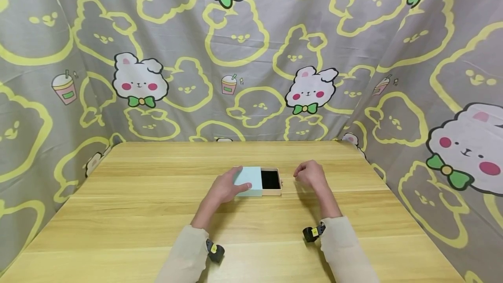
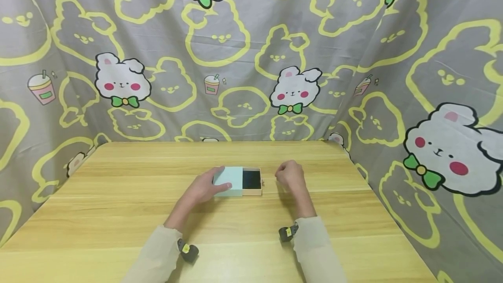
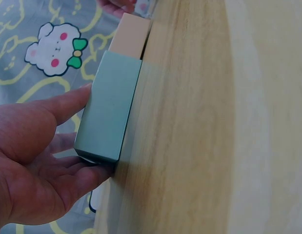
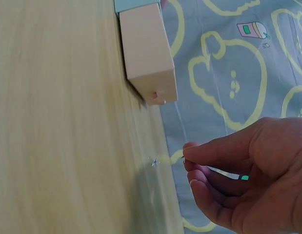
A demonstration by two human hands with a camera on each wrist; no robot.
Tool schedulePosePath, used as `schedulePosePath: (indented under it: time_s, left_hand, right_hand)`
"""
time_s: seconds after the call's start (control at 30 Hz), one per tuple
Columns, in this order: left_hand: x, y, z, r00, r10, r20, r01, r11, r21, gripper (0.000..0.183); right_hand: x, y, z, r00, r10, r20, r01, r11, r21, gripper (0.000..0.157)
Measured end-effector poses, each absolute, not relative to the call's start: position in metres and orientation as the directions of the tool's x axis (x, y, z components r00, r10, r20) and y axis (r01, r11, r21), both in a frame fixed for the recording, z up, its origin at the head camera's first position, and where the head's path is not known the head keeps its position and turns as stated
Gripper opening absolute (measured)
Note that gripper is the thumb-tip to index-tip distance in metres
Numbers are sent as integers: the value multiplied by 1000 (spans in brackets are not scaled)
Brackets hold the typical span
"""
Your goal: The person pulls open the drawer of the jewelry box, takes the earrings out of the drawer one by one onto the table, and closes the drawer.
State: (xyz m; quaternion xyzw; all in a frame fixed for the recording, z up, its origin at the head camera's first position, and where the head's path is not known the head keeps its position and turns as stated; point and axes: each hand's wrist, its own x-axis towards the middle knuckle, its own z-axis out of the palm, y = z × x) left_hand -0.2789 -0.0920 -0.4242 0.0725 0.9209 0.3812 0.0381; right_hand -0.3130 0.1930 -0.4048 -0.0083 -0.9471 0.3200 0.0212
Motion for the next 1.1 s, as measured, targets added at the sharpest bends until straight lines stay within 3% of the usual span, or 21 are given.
schedulePosePath:
  time_s: [0.3, 0.6, 1.1]
  left_hand:
    - [-280, -92, -425, -986, 169, -7, 115, 701, 704, 74]
    - [-280, -92, -425, -986, 165, -7, 114, 709, 696, 75]
    - [-279, -93, -426, -988, 157, -7, 107, 706, 700, 74]
  right_hand:
    - [-317, 200, -414, -1000, 20, 5, 13, 815, -580, 25]
    - [-316, 202, -417, -999, 27, -40, 46, 799, -600, 11]
    - [-316, 203, -420, -998, 22, -64, 56, 795, -604, 12]
